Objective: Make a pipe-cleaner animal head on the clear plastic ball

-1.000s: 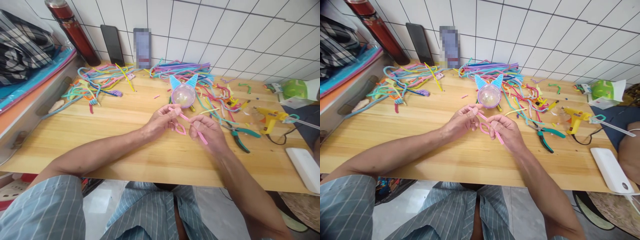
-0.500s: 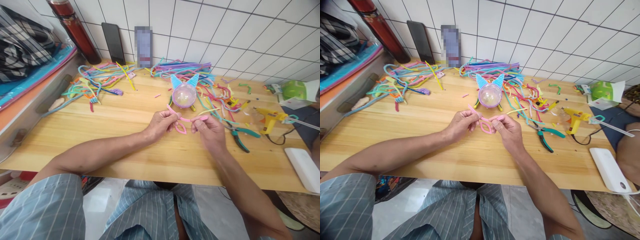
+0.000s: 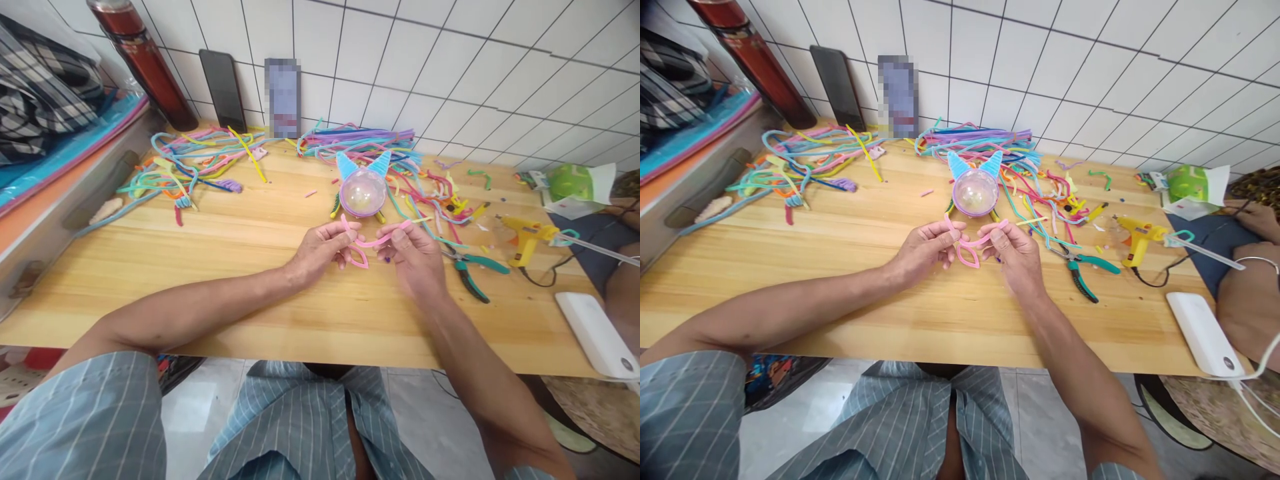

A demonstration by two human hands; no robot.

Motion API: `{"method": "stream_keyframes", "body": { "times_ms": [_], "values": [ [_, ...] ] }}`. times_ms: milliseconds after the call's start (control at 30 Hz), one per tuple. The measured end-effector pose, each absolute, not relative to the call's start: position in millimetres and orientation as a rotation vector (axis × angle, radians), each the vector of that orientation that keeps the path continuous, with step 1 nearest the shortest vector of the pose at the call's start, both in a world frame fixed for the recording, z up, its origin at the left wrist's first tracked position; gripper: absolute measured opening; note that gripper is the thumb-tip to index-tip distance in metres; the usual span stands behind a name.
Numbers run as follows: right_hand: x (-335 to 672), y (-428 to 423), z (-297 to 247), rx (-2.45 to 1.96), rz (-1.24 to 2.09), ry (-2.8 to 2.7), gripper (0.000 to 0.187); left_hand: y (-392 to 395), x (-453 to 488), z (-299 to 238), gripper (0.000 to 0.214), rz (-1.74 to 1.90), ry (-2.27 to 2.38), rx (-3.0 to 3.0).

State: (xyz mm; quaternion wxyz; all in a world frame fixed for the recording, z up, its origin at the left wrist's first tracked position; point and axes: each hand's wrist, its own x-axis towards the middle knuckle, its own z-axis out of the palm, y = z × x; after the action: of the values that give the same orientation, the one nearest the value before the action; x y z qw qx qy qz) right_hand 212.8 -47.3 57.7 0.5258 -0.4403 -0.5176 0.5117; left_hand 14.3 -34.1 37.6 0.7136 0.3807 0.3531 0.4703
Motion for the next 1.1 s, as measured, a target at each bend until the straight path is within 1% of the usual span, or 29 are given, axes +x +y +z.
{"method": "stream_keyframes", "body": {
  "times_ms": [167,267,367,467,633,733,833,1000,1100],
  "values": [
    [213.7,-44.4,54.3,-1.111,1.247,-1.257,0.048,-36.6,13.0,36.9,0.05,1.01,0.703,0.865],
    [214.1,-42.9,52.1,-1.105,1.211,-1.218,0.051,-36.6,12.6,37.9,0.045,1.007,0.696,0.772],
    [213.9,-42.7,52.3,-1.105,1.169,-1.192,0.046,-36.8,13.0,38.6,0.037,1.015,0.675,0.689],
    [213.8,-43.0,53.1,-1.114,1.175,-1.18,0.042,-38.0,13.3,39.4,0.036,0.999,0.624,0.695],
    [213.8,-44.6,52.2,-1.157,1.137,-1.269,0.037,-39.3,12.8,38.4,0.056,0.95,0.588,0.827],
    [212.1,-47.2,52.3,-1.207,1.064,-1.35,0.033,-38.7,12.9,34.4,0.06,0.968,0.634,0.894],
    [210.1,-50.0,53.7,-1.19,1.026,-1.387,0.032,-38.2,13.1,32.0,0.058,0.999,0.657,0.966],
    [209.4,-52.3,53.7,-1.23,0.936,-1.464,0.023,-38.3,12.6,33.0,0.048,1.045,0.72,1.022],
    [209.4,-52.3,50.8,-1.258,0.882,-1.49,0.021,-38.9,12.6,32.6,0.051,1.015,0.702,1.012]
  ]
}}
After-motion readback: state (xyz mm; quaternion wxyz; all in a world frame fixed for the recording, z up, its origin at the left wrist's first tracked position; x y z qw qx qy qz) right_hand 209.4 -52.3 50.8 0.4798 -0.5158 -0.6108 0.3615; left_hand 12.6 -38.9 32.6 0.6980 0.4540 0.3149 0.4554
